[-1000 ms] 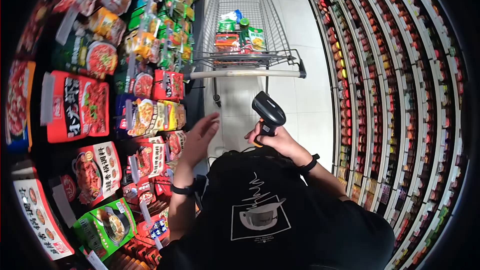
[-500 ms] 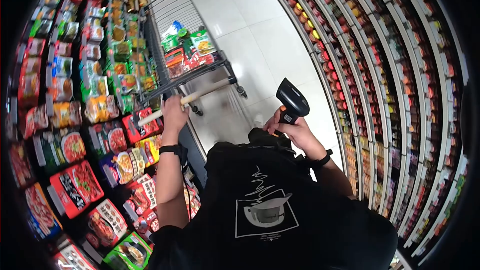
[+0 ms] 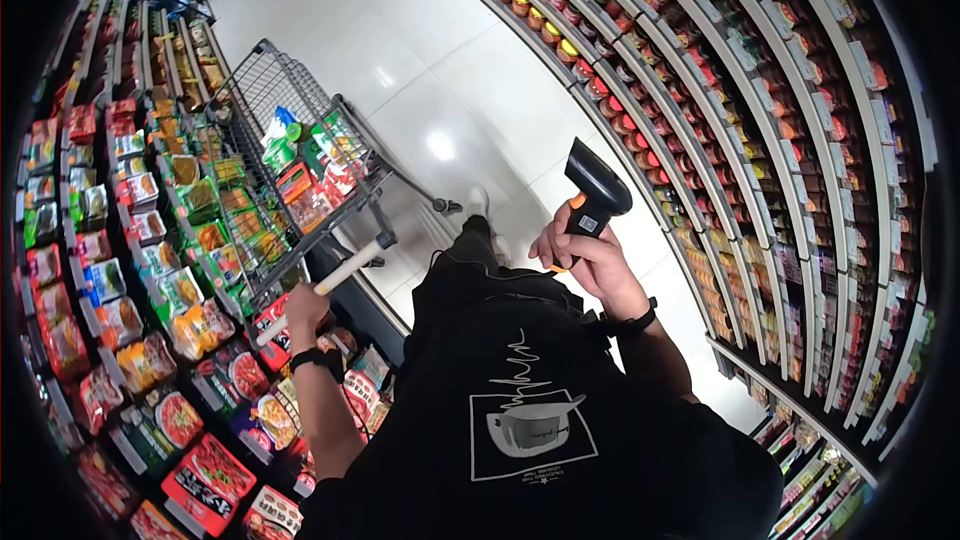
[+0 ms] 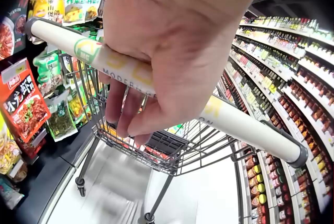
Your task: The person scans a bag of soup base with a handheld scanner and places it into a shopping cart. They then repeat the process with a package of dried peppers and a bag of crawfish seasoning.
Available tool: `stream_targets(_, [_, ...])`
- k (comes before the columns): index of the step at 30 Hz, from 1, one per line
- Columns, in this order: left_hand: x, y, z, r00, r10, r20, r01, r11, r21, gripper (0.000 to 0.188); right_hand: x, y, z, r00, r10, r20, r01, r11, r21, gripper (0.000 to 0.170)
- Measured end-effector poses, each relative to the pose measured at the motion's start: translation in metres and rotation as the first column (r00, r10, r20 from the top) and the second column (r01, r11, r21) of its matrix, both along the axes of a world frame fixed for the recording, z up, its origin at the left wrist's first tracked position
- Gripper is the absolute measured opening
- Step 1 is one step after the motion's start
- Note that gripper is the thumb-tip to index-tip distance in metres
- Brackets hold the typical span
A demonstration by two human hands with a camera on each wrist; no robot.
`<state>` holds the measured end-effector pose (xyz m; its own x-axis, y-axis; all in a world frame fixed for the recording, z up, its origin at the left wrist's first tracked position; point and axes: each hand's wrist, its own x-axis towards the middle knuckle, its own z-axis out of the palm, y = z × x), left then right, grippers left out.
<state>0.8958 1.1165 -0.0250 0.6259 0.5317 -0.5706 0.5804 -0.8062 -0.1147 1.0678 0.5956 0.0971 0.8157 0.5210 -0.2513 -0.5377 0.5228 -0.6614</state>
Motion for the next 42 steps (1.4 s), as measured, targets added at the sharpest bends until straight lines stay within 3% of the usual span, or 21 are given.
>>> stream_targets(8, [0.013,0.023,0.008,0.997,0.047,0.066,-0.046,0.999,-0.016,0.023,0.103,0.038,-0.011,0.997,0.069,-0.027,-0.070,0.995,-0.066,0.010])
stream_targets(11, [0.009,0.036,-0.011,0.985,0.135,0.109,-0.136,0.991,0.003,0.030,0.160,0.076,-0.010,0.979,0.203,-0.011,-0.203,0.977,-0.068,0.010])
stream_targets(17, [0.027,0.045,0.001,0.911,0.126,0.393,-0.166,0.984,0.070,0.034,0.272,0.169,0.010,0.885,0.466,-0.004,-0.461,0.875,-0.148,0.009])
stream_targets(19, [0.033,0.053,0.000,0.899,0.165,0.405,-0.213,0.974,0.075,0.034,0.299,0.198,0.013,0.860,0.510,0.004,-0.499,0.842,-0.206,0.008])
stream_targets(22, [0.053,0.051,0.007,0.904,0.214,0.371,-0.269,0.958,0.102,0.033,0.328,0.237,0.016,0.845,0.531,-0.059,-0.534,0.835,-0.135,0.008])
stream_targets(27, [0.067,0.057,0.002,0.874,0.247,0.418,-0.323,0.939,0.119,0.031,0.363,0.292,0.012,0.807,0.587,-0.072,-0.590,0.792,-0.157,0.011])
stream_targets(28, [0.079,0.056,0.012,0.859,0.330,0.392,-0.383,0.921,0.065,0.030,0.371,0.302,0.011,0.798,0.597,-0.080,-0.602,0.783,-0.156,0.011])
stream_targets(31, [0.094,0.057,0.019,0.855,0.332,0.399,-0.410,0.903,0.127,0.029,0.396,0.332,0.011,0.775,0.626,-0.088,-0.631,0.755,-0.178,0.011])
stream_targets(34, [0.111,0.060,0.034,0.835,0.409,0.368,-0.483,0.865,0.136,0.035,0.422,0.366,0.010,0.740,0.670,-0.065,-0.670,0.724,-0.166,0.008])
stream_targets(37, [0.112,0.058,0.021,0.793,0.429,0.433,-0.557,0.799,0.229,0.043,0.455,0.399,0.004,0.679,0.732,-0.048,-0.731,0.670,-0.126,0.007])
stream_targets(38, [0.116,0.055,0.022,0.766,0.482,0.425,-0.607,0.760,0.232,0.050,0.466,0.412,0.003,0.658,0.751,-0.046,-0.750,0.650,-0.118,0.007])
stream_targets(42, [0.142,0.040,0.016,0.406,0.666,0.626,-0.881,0.468,0.072,0.059,0.522,0.470,0.000,0.570,0.821,-0.031,-0.819,0.564,-0.108,0.006])
